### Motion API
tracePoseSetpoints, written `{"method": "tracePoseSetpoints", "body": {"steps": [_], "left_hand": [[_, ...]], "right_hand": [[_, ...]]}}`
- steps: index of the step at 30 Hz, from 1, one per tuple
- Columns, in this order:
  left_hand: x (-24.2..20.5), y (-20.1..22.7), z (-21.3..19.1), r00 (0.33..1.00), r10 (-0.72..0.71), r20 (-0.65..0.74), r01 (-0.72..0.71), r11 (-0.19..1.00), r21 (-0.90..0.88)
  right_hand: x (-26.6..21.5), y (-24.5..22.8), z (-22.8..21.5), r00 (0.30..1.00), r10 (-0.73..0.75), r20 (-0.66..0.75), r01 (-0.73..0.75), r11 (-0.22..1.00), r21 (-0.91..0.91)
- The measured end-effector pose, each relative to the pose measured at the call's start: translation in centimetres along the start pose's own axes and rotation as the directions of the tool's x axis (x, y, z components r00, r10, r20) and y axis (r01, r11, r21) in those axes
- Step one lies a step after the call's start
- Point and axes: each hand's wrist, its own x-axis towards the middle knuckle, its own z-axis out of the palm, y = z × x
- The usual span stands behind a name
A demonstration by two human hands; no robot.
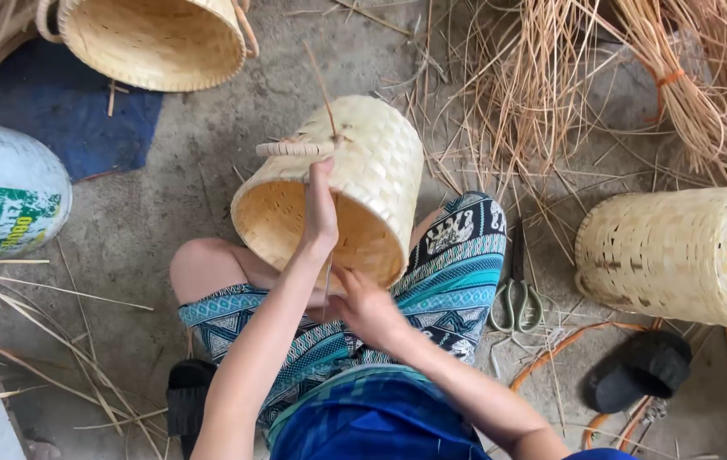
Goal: Assembling and finishing woven bamboo baskets by attaching handles and trimming strips.
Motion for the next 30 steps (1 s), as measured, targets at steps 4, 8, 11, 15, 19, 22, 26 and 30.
{"method": "tracePoseSetpoints", "body": {"steps": [4,8,11,15,19,22,26,30], "left_hand": [[-0.9,-1.9,-2.0,0.982,-0.109,0.157,0.137,0.973,-0.185],[-2.1,-2.2,-3.7,0.925,-0.231,0.300,0.284,0.947,-0.147],[-1.1,-0.3,-5.7,0.906,-0.176,0.386,0.175,0.984,0.039],[1.1,6.2,-6.8,0.824,-0.314,0.472,0.398,0.913,-0.088],[1.3,3.7,-10.0,0.786,-0.455,0.419,0.510,0.860,-0.023],[3.4,4.0,-9.9,0.834,-0.416,0.363,0.418,0.905,0.076],[2.7,5.0,-9.7,0.886,-0.322,0.335,0.265,0.942,0.206],[2.6,4.8,-9.8,0.886,-0.302,0.352,0.244,0.949,0.200]], "right_hand": [[4.3,-5.3,-11.4,0.995,-0.028,-0.101,0.041,0.990,0.137],[14.3,-7.1,-16.4,0.996,0.061,-0.062,-0.009,0.783,0.621],[14.5,-10.5,-16.9,0.984,0.107,0.144,-0.169,0.816,0.552],[11.4,-6.4,-15.2,0.978,-0.023,0.207,-0.089,0.854,0.513],[9.8,-2.7,-11.8,0.869,-0.007,0.495,-0.253,0.853,0.456],[12.1,-2.2,-10.6,0.953,-0.097,0.288,-0.029,0.914,0.404],[13.9,-2.5,-8.9,0.988,-0.148,-0.047,0.154,0.969,0.194],[14.5,-1.9,-8.3,0.997,-0.075,-0.032,0.079,0.985,0.150]]}}
